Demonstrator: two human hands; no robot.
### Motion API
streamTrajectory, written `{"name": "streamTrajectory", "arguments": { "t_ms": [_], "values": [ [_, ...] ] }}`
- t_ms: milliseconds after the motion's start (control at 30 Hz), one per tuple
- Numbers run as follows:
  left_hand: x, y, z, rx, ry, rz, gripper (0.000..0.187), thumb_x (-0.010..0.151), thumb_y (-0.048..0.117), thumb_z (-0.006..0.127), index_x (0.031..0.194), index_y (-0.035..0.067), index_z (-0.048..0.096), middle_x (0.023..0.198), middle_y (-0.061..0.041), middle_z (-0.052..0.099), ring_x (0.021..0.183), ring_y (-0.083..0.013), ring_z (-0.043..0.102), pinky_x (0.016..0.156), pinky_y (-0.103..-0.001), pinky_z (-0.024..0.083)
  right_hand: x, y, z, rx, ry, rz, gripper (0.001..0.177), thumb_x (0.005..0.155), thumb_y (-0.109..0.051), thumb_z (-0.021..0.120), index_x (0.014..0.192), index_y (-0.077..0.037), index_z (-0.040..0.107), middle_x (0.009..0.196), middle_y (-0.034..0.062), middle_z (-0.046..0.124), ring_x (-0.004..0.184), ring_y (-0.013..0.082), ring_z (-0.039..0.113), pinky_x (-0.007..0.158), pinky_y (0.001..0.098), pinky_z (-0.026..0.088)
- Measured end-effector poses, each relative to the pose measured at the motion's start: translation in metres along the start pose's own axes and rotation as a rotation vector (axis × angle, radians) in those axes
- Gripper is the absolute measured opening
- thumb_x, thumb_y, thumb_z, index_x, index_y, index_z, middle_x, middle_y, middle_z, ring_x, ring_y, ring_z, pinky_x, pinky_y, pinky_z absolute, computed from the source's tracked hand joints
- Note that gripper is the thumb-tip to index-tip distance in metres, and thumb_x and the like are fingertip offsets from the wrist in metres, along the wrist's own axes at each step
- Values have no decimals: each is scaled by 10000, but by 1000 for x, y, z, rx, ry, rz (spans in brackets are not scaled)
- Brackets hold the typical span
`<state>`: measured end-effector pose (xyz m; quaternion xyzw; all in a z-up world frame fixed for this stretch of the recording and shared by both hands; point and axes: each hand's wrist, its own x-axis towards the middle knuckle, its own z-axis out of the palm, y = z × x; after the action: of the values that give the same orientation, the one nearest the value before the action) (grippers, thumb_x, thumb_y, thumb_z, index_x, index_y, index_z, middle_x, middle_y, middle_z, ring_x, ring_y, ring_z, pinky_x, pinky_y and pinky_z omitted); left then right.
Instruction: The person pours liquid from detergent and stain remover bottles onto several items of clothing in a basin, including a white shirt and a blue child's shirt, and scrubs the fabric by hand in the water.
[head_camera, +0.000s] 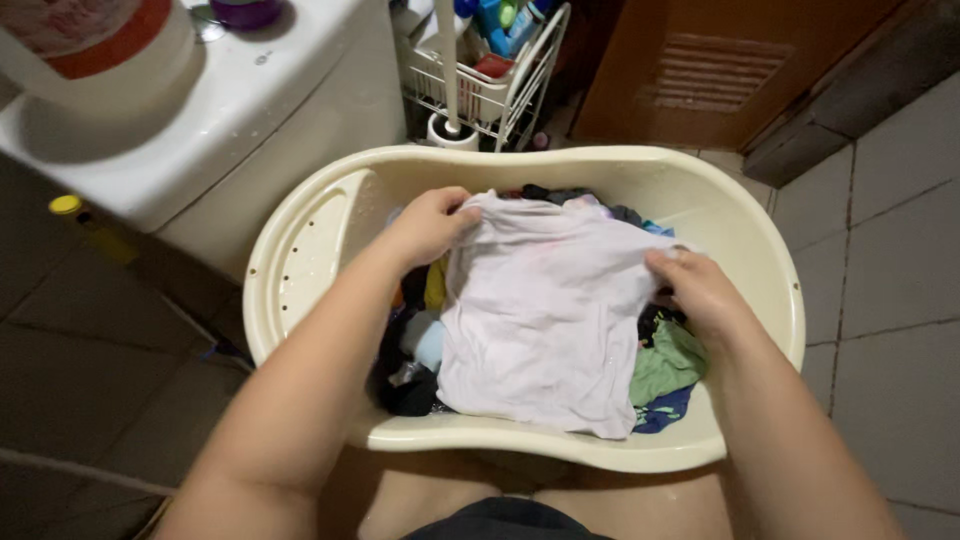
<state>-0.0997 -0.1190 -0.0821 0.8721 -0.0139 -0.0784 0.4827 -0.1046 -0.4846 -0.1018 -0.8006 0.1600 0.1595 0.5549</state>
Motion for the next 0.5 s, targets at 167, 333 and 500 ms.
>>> {"name": "streamTrajectory", "arguments": {
  "t_ms": [167, 333, 500],
  "values": [
    [-15, 2, 5, 389, 575, 331, 294, 864, 240, 725, 1074, 36, 704, 1037, -166, 748, 975, -348, 696, 827, -445, 533, 8, 15, -13, -488, 233, -320, 416, 873, -409, 745, 1087, -53, 748, 894, 116, 766, 778, 198, 715, 741, 373, 565],
    [-77, 28, -13, 814, 8, -175, 468, 1033, 517, 535, 904, 124, 754, 861, -161, 734, 820, -370, 712, 759, -490, 542, -85, -5, -8, -796, 160, -368, 379, 820, -369, 807, 1072, -100, 718, 887, 87, 725, 766, 256, 706, 726, 381, 561],
    [-132, 17, 26, 637, -100, -23, 416, 830, 515, 687, 844, 100, 707, 805, -139, 724, 768, -364, 706, 697, -494, 543, -123, 14, 17, -797, -264, -640, 339, 685, -260, 833, 958, -89, 725, 878, 87, 696, 764, 264, 681, 690, 380, 550]
  ]
}}
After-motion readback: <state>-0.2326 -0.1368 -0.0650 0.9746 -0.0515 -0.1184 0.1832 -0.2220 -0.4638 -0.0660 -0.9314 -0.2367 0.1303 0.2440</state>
